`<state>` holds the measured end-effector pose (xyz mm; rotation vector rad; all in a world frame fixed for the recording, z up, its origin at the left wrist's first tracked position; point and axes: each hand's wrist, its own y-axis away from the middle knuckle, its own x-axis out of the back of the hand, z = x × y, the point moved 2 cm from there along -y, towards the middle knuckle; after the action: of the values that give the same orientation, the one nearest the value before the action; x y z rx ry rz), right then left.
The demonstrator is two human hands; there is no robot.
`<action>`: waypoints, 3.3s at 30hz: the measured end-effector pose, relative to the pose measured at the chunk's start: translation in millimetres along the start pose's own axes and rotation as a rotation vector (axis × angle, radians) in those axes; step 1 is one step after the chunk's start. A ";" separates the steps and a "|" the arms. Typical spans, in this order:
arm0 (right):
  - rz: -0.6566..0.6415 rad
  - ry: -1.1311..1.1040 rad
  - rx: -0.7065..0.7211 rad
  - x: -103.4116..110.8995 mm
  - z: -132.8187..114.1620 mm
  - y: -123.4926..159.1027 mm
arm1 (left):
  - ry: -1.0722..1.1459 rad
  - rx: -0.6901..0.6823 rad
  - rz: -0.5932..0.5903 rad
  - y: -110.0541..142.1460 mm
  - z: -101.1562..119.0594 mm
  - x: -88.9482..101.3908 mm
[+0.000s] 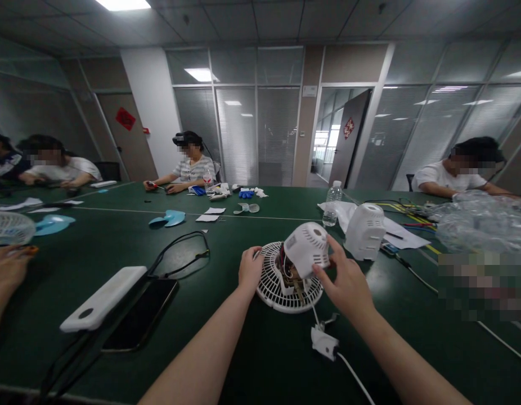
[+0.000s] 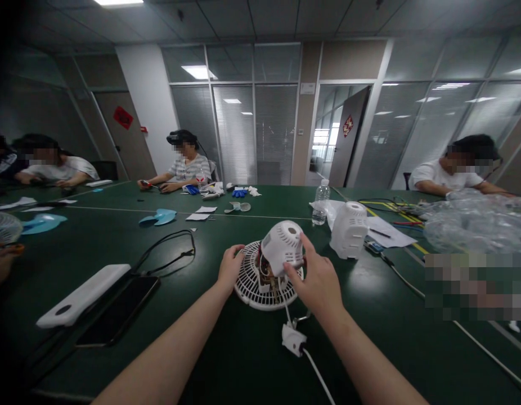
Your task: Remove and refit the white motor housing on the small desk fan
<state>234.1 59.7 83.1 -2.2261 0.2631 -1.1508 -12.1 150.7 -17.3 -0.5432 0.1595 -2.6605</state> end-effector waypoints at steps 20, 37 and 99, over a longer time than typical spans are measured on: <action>-0.291 0.041 0.110 -35.6 -13.3 19.2 | -0.021 -0.001 -0.033 -1.1 0.9 -2.3; -0.079 -0.160 0.040 -22.9 1.9 20.3 | -0.054 0.003 -0.023 -2.8 2.3 3.8; 0.549 0.300 -0.075 137.2 106.2 16.6 | -0.381 0.034 -0.270 -2.8 -10.1 19.6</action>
<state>402.4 32.6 118.9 -1.8531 0.9859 -1.1618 -33.6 145.3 -19.1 -1.1135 -0.0773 -2.7431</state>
